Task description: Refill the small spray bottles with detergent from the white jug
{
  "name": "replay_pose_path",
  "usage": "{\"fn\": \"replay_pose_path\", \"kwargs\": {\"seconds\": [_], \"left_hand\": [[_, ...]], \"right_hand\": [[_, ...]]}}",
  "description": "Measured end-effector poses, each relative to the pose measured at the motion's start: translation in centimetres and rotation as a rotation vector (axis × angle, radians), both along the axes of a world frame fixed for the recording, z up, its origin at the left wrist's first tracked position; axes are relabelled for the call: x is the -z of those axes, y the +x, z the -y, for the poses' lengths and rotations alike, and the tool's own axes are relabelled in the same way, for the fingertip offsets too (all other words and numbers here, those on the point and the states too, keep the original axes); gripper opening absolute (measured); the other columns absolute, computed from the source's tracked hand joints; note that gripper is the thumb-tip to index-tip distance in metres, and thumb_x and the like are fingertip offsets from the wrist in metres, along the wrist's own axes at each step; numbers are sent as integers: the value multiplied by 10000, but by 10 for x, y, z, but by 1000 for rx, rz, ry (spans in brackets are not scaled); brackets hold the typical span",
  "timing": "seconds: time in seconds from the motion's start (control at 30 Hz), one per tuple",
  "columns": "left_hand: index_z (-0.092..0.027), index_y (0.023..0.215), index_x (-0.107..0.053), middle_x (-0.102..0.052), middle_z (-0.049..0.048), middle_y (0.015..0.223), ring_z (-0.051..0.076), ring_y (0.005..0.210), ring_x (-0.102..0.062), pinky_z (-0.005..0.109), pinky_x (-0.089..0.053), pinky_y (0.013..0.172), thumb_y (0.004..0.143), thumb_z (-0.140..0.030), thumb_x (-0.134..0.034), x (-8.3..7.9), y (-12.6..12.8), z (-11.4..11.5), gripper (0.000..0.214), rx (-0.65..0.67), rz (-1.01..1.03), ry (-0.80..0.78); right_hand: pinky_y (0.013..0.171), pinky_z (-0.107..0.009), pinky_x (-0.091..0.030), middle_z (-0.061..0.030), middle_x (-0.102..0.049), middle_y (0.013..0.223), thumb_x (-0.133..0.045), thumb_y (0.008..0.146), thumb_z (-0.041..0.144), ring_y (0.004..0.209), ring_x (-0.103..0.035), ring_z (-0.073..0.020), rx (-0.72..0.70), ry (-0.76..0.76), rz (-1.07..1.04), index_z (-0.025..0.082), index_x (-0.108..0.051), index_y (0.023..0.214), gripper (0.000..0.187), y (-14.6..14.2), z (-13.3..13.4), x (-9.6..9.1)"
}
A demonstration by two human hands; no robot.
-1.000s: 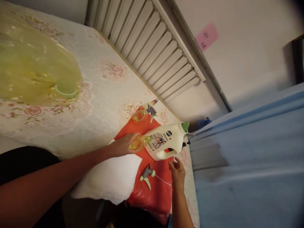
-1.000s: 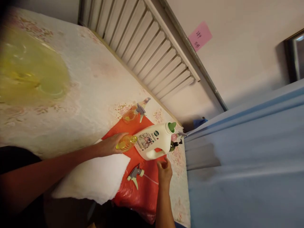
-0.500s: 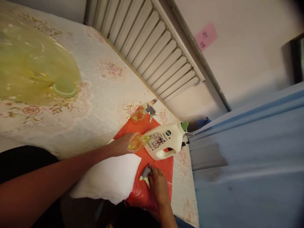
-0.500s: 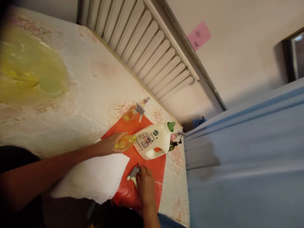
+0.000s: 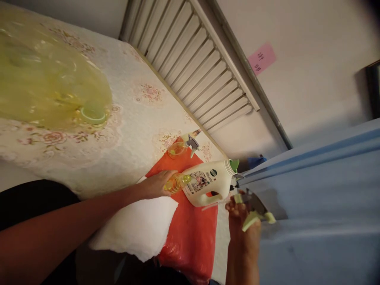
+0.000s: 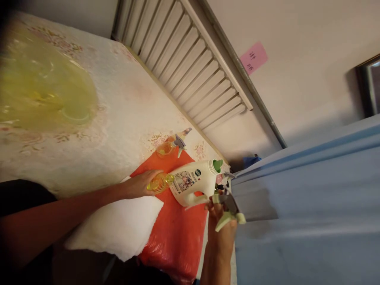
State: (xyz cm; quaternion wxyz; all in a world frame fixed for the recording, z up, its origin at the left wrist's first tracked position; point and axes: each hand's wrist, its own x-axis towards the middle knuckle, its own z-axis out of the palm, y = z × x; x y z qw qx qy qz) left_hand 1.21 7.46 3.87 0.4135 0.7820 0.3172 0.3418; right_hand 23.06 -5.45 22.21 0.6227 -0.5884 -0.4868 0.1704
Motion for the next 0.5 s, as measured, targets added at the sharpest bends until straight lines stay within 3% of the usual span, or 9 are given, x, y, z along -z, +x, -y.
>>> {"fn": "replay_pose_path", "kwargs": {"seconds": [0.07,0.2,0.5], "left_hand": [[-251,1421,-343,-500,95,1423,287,1317,-465,413,-378,1093,718,-278,-722,-2,0,0,799,12,-6,-10],[-231,1409,-351,-528,104,1388,293,1287,-492,415,-402,1067,712,-258,-723,-3,0,-1,791,24,9,-29],[-270,1416,-350,-520,88,1401,295,1300,-483,425,-384,1087,707,-284,-739,1,0,0,808,14,43,-13]], "right_hand": [[604,-258,-469,10,-655,953,-726,777,358,733,-574,-127,-51,99,-68,299,-650,1039,278,-12,-14,-13],[614,-243,-467,21,-623,867,-730,781,419,679,-538,-100,-190,123,-199,280,-655,1029,294,-31,-38,-26],[619,-249,-489,5,-619,868,-759,733,355,689,-554,-103,-196,132,-278,239,-644,1010,321,-45,-66,-10]]}}
